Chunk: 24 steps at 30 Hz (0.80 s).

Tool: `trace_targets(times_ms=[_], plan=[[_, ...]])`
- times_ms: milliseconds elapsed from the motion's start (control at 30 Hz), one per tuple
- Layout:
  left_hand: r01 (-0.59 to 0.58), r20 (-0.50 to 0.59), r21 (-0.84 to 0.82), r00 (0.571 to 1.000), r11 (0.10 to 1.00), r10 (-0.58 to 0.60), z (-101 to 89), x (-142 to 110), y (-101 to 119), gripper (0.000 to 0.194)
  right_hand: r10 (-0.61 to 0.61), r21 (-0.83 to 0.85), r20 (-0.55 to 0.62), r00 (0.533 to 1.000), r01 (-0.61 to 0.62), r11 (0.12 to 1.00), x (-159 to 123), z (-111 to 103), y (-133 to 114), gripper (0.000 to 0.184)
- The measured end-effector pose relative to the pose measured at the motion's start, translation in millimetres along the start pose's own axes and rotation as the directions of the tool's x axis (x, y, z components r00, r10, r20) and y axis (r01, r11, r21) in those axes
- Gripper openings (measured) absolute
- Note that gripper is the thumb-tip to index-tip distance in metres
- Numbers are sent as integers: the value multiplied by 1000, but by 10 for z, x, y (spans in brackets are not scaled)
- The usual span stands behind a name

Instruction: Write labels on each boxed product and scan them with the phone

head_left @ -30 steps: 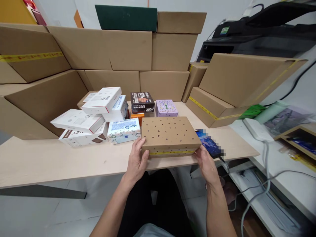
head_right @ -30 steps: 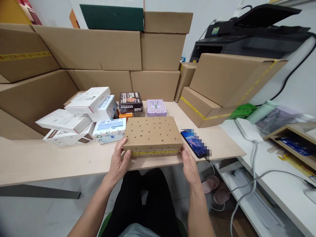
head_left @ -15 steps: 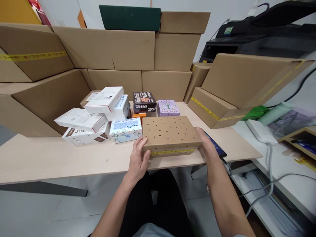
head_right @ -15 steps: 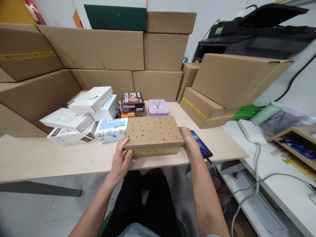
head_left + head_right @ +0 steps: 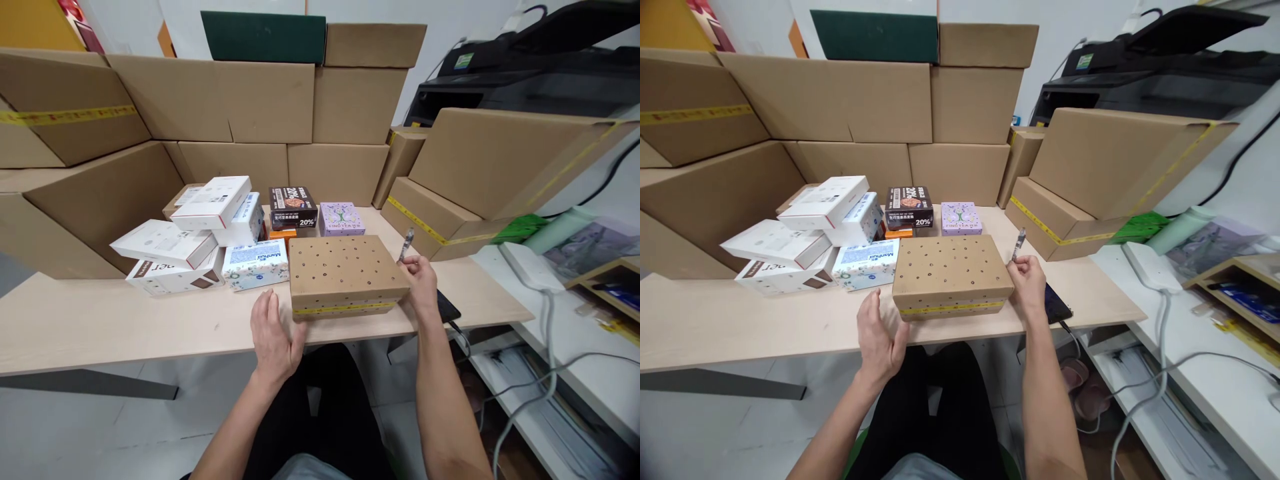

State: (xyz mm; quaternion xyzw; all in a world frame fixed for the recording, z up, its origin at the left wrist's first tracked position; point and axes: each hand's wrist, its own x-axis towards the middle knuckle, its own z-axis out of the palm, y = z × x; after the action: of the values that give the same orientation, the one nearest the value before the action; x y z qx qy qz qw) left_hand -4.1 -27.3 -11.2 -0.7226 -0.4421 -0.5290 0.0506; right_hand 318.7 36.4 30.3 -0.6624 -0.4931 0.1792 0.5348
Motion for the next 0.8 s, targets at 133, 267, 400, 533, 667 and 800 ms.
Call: trace_targets(times_ms=[133,267,400,533,667,800], plan=[[-68,132,336,991,939,24,-106,-264,-31,94,56,238,-207,977,-5,971,-178,-40,-35,30],[-191,313,440,948,877,50,-295,-254,-158,100,120,451,-352,928,56,891,-264,-105,-28,31],[-192,345,466,938,864,23,-355,37,-320,102,111,492,-440,891,137,860,-295,-103,-31,28],[-201,376,455,927,868,17,-344,113,-357,103,120,503,-468,876,153,850,-330,-55,-48,28],[-254,396,431,915,866,71,-401,-113,-275,109,125,530,-465,876,162,832,-369,-20,-55,30],[-268,414,425,907,864,77,-474,-293,-208,109,112,554,-463,879,188,811,-399,-11,-85,32]])
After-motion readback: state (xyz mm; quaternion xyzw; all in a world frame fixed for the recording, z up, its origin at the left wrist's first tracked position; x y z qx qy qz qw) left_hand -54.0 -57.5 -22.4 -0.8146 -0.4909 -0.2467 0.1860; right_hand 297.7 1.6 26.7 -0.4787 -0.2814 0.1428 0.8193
